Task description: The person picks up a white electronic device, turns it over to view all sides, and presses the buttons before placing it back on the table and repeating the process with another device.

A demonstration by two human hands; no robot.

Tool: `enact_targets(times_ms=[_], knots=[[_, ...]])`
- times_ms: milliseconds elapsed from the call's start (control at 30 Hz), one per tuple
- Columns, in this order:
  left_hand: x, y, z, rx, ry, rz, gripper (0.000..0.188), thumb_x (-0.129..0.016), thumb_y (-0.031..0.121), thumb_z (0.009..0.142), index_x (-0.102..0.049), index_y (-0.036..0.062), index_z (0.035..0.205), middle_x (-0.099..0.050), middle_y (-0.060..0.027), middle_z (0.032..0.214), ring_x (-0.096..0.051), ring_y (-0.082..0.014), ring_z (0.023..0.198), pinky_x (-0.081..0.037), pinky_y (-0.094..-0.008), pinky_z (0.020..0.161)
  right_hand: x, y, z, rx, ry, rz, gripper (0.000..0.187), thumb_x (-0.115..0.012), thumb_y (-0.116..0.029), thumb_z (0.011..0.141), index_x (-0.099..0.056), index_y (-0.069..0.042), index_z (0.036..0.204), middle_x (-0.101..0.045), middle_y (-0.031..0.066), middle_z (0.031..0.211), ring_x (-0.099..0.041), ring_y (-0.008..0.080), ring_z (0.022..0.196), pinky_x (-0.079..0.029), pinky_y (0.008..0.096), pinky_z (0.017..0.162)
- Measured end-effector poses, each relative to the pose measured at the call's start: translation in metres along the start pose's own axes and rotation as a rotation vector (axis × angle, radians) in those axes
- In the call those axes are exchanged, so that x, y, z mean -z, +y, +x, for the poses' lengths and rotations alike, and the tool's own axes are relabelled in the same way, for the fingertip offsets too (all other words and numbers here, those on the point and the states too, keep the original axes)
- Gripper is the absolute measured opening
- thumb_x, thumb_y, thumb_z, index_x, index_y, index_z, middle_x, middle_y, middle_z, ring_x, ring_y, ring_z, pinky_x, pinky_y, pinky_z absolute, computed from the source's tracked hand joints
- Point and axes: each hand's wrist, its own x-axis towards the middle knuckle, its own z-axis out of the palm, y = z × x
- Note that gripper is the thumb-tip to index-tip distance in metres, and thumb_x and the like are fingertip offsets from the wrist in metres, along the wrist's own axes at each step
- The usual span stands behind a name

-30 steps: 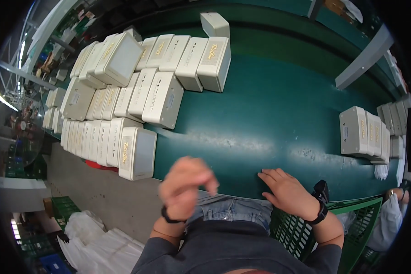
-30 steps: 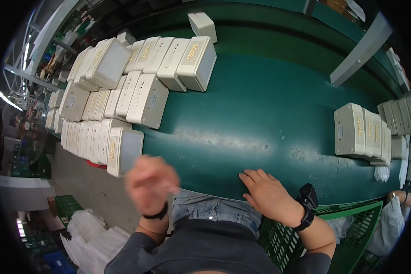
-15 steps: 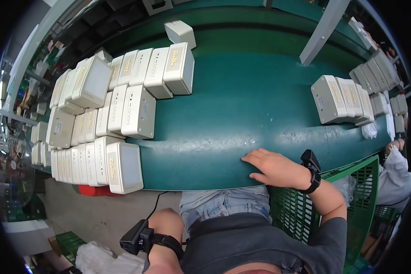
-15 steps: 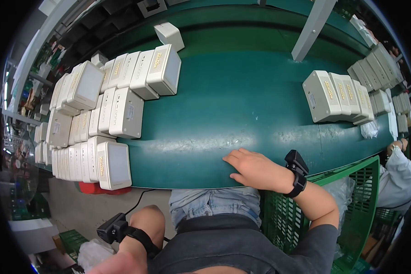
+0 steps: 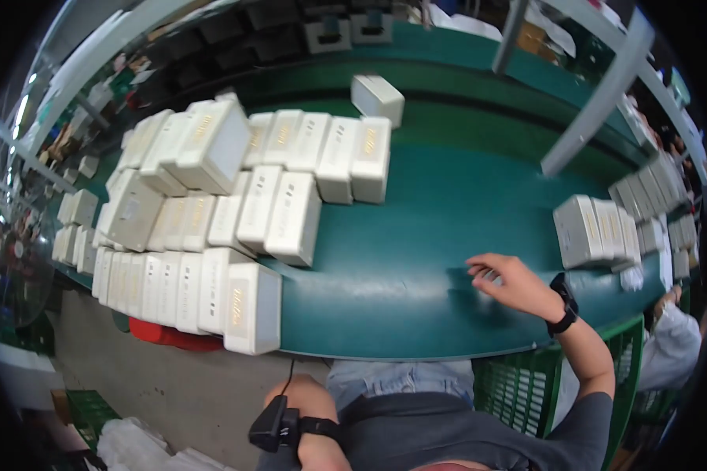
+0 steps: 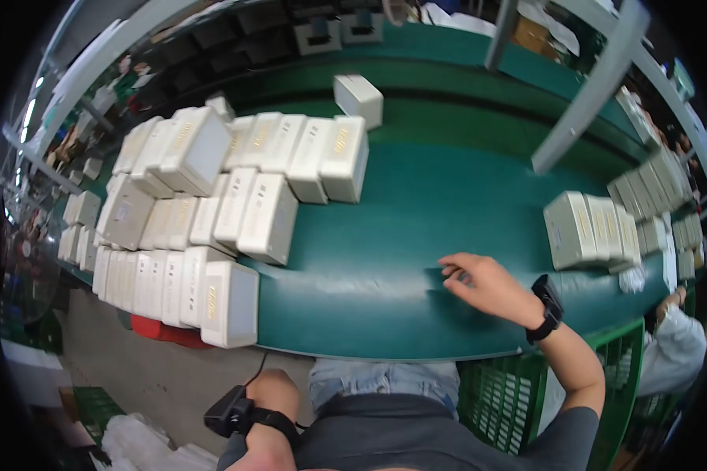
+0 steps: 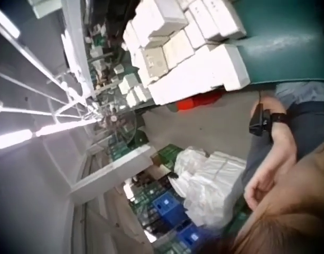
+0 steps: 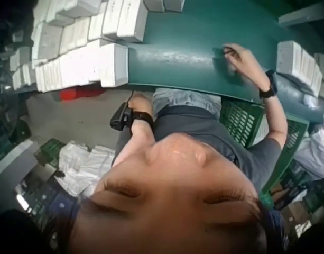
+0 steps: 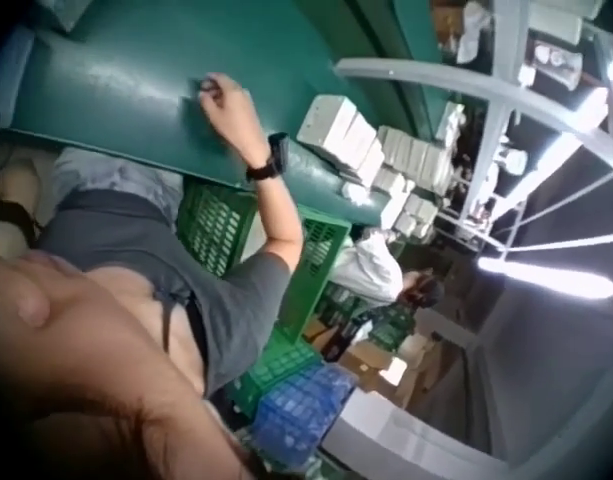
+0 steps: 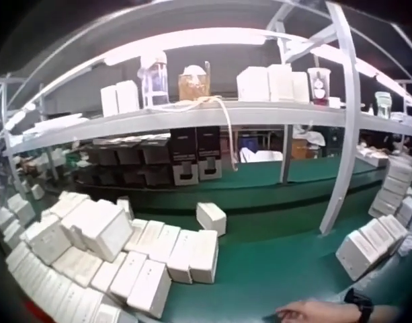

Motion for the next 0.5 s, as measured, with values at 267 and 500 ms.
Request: enact_targets(times_ms=[267,500], knots=[[0.036,-0.022,-0.098,0.204,-0.037,0.099,0.021,-0.058,0.008,0.091,-0.058,0.0027,0.111,-0.055,-0.0143,0.12,-0.049,-0.0272,0.113,-0.042,-0.0408,0.095,0.044,0.003,0.21,0.275,0.487,-0.065,0.05,-0.065,-0.016,0.088,-0.049,-0.004,0.133,-0.057,0.0146,0.125,-0.06,0.021,0.108,-0.05,0.0327,0.085],[0.056,0.013,-0.137,0.836,-0.734,-0.307,0.029,-0.061,0.016,0.092,-0.061,0.0113,0.121,-0.053,-0.0148,0.131,-0.053,-0.0274,0.114,-0.04,-0.0466,0.106,0.053,0.021,0.351,0.396,0.671,-0.425,0.063,-0.069,-0.025,0.084,-0.044,-0.007,0.139,-0.052,0.02,0.13,-0.057,0.0355,0.114,-0.047,0.0393,0.096]])
